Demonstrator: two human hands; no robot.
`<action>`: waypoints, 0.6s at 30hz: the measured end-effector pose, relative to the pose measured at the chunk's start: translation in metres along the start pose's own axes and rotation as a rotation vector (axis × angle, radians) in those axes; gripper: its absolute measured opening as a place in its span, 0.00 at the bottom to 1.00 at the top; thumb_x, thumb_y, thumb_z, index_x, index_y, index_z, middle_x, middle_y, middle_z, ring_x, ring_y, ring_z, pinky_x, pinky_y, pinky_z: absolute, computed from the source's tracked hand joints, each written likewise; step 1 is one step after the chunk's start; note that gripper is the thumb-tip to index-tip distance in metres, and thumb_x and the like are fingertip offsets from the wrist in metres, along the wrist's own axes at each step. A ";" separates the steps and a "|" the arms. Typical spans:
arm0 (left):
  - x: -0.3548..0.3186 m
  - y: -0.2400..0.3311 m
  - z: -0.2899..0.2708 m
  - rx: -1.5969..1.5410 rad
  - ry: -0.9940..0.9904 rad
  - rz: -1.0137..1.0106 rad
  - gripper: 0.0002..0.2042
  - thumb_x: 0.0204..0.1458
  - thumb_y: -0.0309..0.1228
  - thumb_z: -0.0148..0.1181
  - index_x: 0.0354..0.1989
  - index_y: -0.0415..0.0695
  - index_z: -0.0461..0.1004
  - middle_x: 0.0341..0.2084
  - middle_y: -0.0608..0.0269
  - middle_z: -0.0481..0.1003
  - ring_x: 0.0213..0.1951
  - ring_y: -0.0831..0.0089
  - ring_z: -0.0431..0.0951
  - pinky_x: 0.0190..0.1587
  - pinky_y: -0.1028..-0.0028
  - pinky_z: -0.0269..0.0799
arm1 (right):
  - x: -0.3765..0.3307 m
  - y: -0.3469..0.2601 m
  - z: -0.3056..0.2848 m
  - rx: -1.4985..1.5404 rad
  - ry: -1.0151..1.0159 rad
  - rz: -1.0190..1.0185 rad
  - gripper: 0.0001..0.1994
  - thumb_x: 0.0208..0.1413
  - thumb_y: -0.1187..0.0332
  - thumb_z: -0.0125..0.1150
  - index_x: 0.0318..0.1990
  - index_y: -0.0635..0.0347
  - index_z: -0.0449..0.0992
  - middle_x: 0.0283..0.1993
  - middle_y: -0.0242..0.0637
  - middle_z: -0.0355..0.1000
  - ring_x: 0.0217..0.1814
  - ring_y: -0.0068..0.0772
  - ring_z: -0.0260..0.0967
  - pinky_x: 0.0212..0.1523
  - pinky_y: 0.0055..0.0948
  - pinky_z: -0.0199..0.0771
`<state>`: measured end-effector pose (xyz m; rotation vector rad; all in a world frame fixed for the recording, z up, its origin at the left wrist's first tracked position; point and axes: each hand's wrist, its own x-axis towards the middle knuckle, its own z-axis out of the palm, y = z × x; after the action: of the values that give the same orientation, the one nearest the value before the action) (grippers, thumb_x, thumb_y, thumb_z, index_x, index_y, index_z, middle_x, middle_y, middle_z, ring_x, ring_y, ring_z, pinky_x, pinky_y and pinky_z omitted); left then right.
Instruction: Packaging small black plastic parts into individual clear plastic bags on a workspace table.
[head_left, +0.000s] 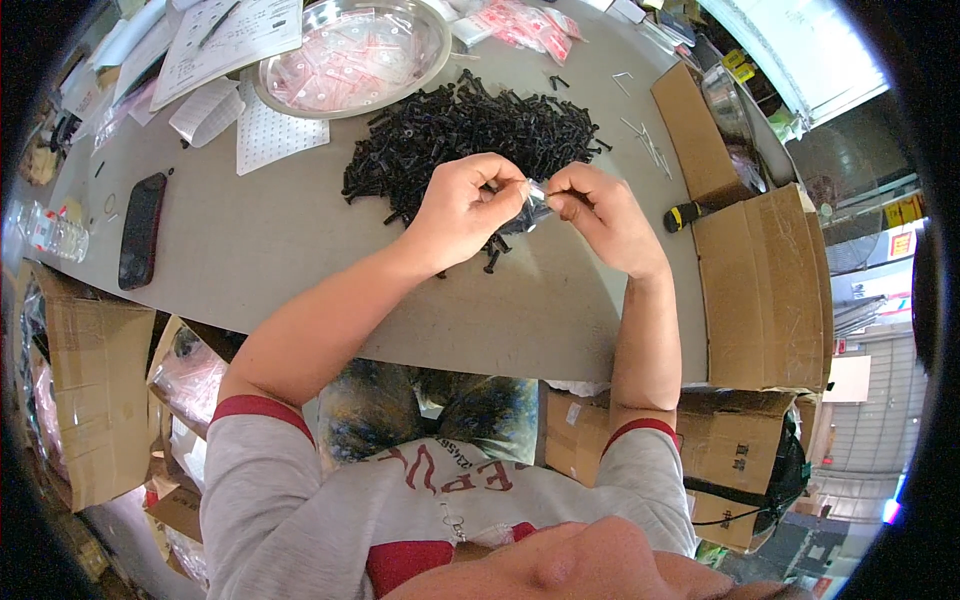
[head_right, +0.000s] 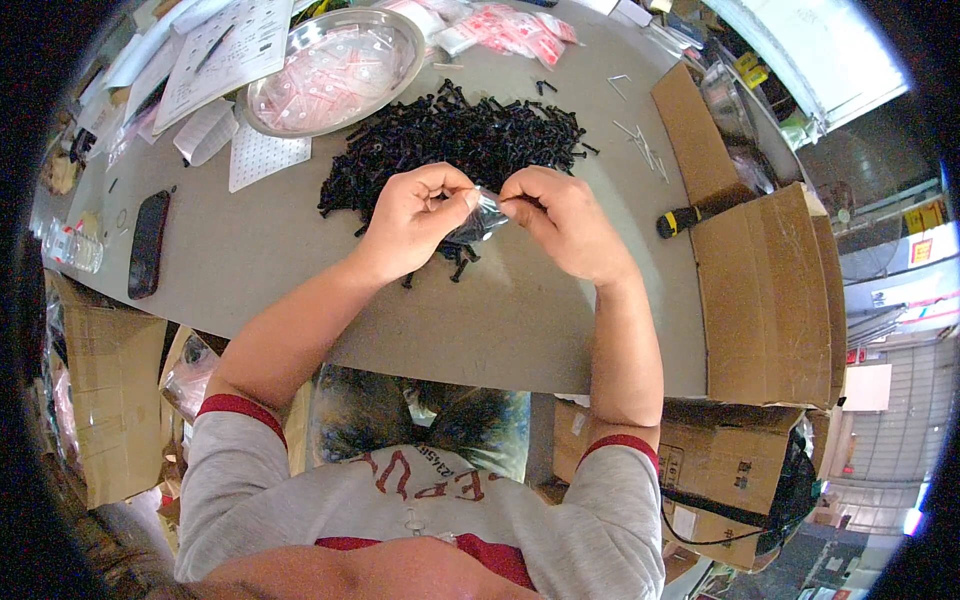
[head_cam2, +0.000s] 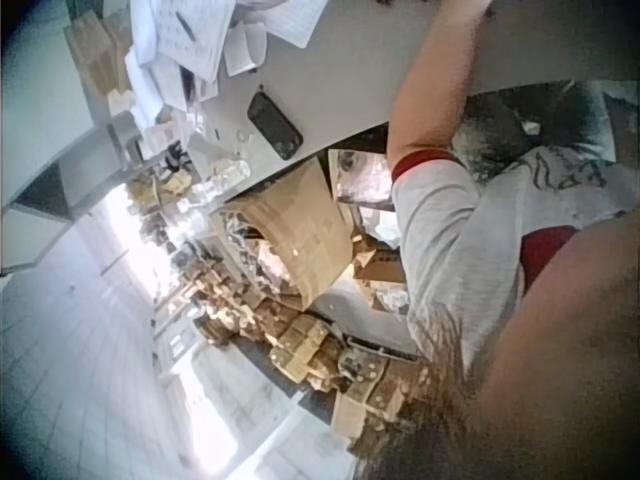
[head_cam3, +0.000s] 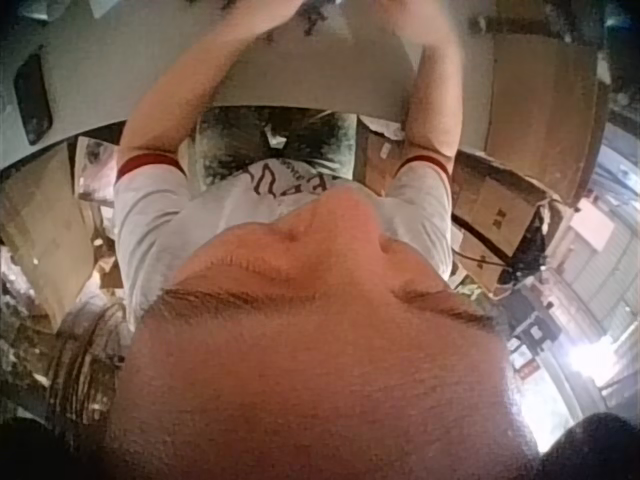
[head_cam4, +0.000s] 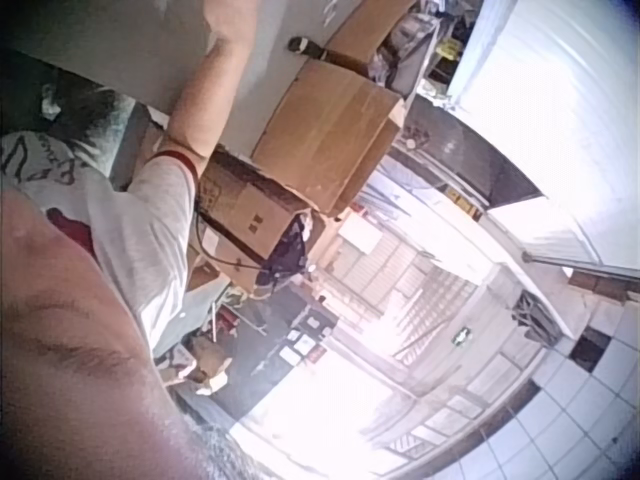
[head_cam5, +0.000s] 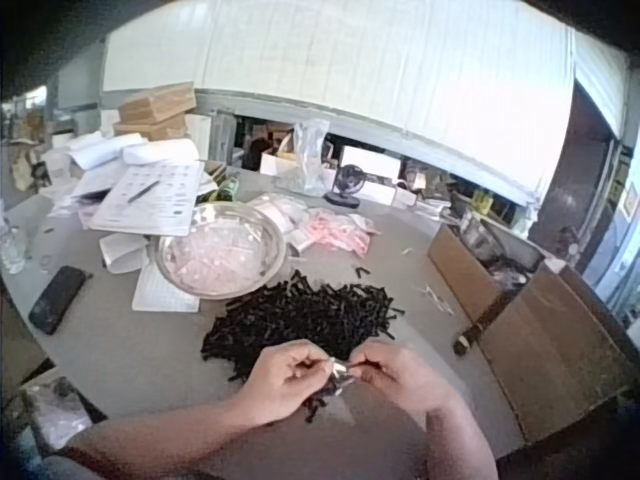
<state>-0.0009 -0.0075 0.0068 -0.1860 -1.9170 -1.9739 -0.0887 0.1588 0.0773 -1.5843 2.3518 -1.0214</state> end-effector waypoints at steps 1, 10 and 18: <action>0.001 -0.001 0.000 -0.039 -0.005 -0.029 0.04 0.55 0.24 0.54 0.31 0.36 0.72 0.25 0.72 0.71 0.27 0.89 0.67 0.29 0.84 0.64 | 0.000 0.000 -0.001 -0.015 -0.001 0.007 0.04 0.48 0.78 0.58 0.32 0.64 0.71 0.29 0.42 0.69 0.32 0.42 0.68 0.34 0.33 0.67; 0.002 -0.001 0.001 0.179 -0.047 0.059 0.05 0.53 0.25 0.58 0.29 0.35 0.73 0.23 0.70 0.69 0.27 0.87 0.66 0.28 0.84 0.62 | -0.002 0.000 -0.002 -0.052 -0.012 -0.025 0.02 0.48 0.78 0.57 0.31 0.63 0.72 0.29 0.43 0.69 0.32 0.45 0.67 0.32 0.34 0.67; 0.003 -0.005 0.006 0.125 0.026 0.055 0.06 0.53 0.26 0.59 0.32 0.36 0.73 0.23 0.67 0.72 0.25 0.84 0.69 0.28 0.81 0.66 | -0.035 0.042 -0.063 0.204 0.675 0.145 0.02 0.53 0.77 0.55 0.32 0.62 0.73 0.28 0.27 0.68 0.29 0.20 0.63 0.32 0.23 0.65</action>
<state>-0.0069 -0.0020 0.0034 -0.1763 -1.9899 -1.8062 -0.1350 0.2270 0.0916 -1.0827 2.5682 -1.9200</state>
